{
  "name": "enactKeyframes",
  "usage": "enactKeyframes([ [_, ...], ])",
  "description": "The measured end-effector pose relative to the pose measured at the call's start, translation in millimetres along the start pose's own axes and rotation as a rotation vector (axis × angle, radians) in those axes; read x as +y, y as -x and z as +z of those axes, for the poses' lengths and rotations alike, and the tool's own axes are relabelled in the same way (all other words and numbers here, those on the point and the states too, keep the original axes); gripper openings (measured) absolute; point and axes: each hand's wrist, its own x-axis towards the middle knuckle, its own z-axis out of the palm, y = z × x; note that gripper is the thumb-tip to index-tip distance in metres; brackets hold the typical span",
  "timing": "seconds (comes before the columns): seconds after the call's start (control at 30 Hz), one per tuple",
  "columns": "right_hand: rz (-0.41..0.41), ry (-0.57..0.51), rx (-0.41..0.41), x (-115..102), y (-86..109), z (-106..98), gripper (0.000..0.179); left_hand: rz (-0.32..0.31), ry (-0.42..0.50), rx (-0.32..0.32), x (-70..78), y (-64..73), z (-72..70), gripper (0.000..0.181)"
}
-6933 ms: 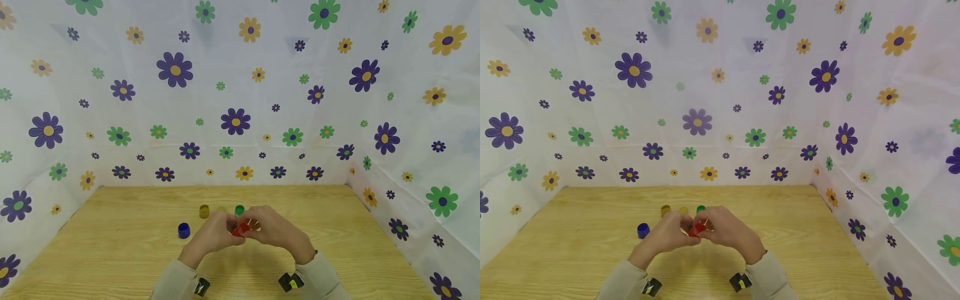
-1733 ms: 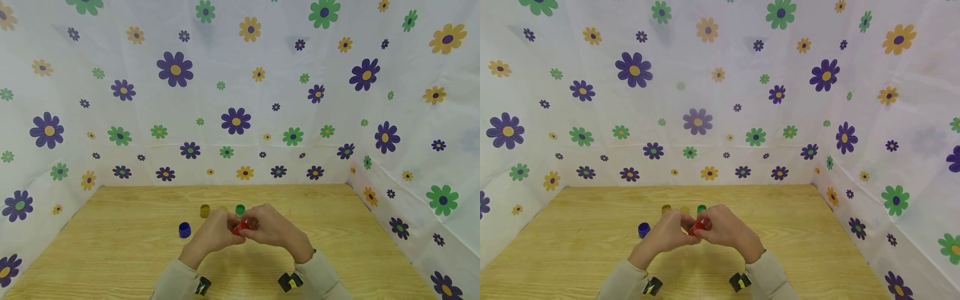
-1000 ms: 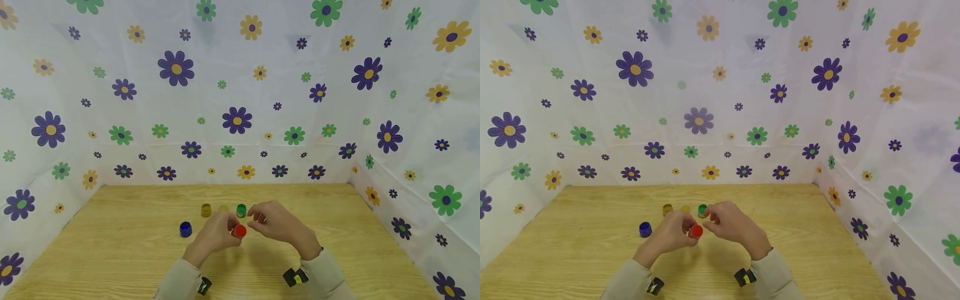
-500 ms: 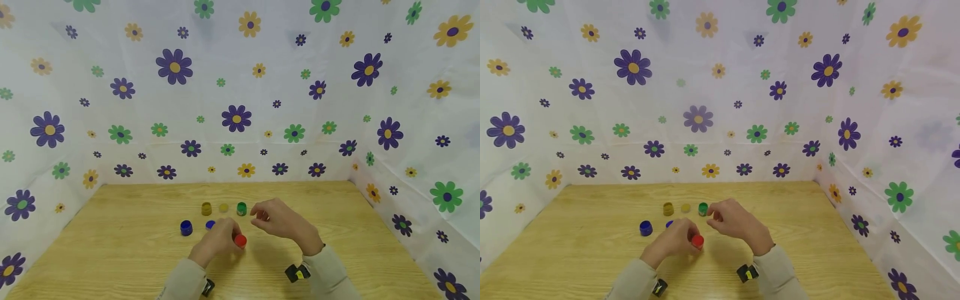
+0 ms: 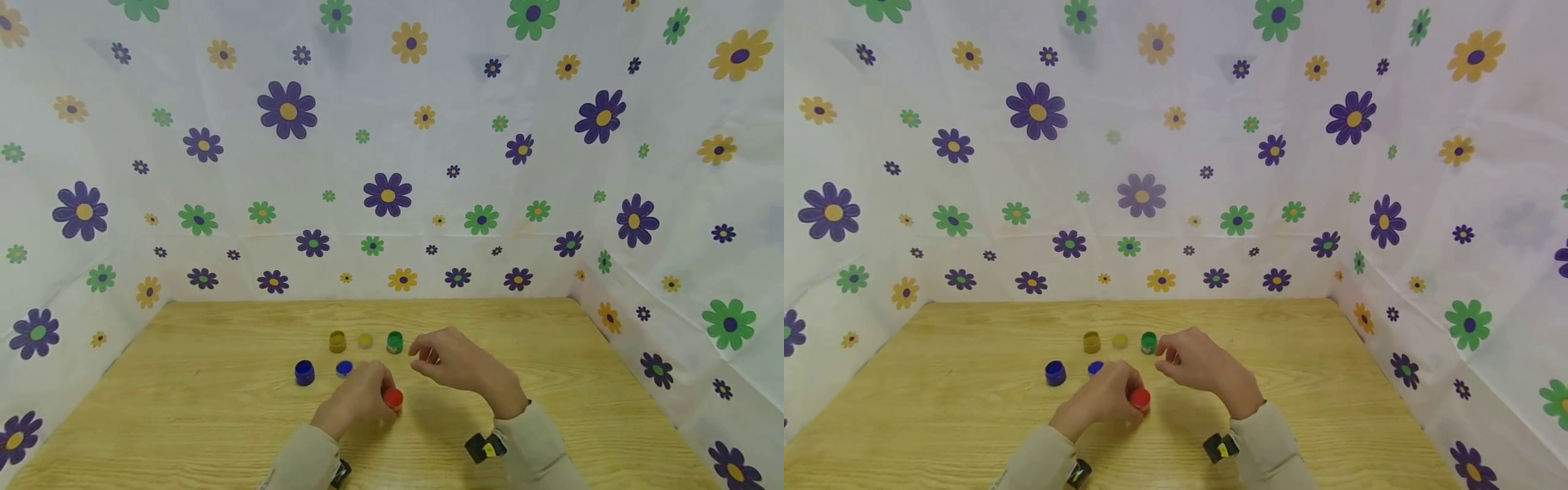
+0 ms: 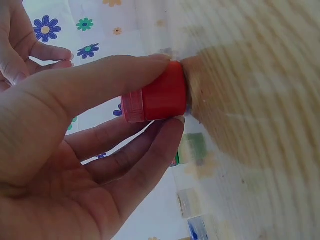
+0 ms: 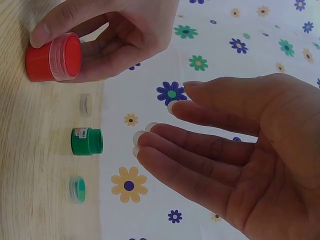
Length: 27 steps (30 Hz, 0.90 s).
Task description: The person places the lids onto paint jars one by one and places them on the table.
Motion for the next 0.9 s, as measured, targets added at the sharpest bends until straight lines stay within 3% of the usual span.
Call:
enactKeyframes([
  [0.2,0.023,-0.007,-0.018,3,0.0,2,0.016,-0.021,-0.004,-0.014,4.3,2.9,-6.9,0.041],
  [0.27,0.026,-0.007,-0.024,3,-0.3,2,0.016,-0.031,0.002,0.013,5.4,8.1,-17.1,0.048],
  [0.37,0.021,-0.007,-0.026,3,-0.9,2,0.016,-0.058,0.006,0.103,1.8,17.8,-39.3,0.05],
  [0.43,0.02,-0.008,-0.031,2,-1.8,3,0.016,-0.076,-0.003,0.167,-8.7,24.6,-55.0,0.05],
  [0.53,0.009,-0.005,-0.041,-1,-4.3,5,0.015,-0.114,-0.023,0.209,-32.4,32.8,-75.1,0.055],
  [0.73,-0.032,0.022,-0.072,-5,-12.3,15,0.015,-0.235,-0.009,0.161,-77.7,40.2,-99.5,0.07],
  [0.9,-0.04,0.026,-0.094,-11,-22.0,22,0.017,-0.285,0.036,0.117,-96.5,39.7,-102.5,0.066],
])
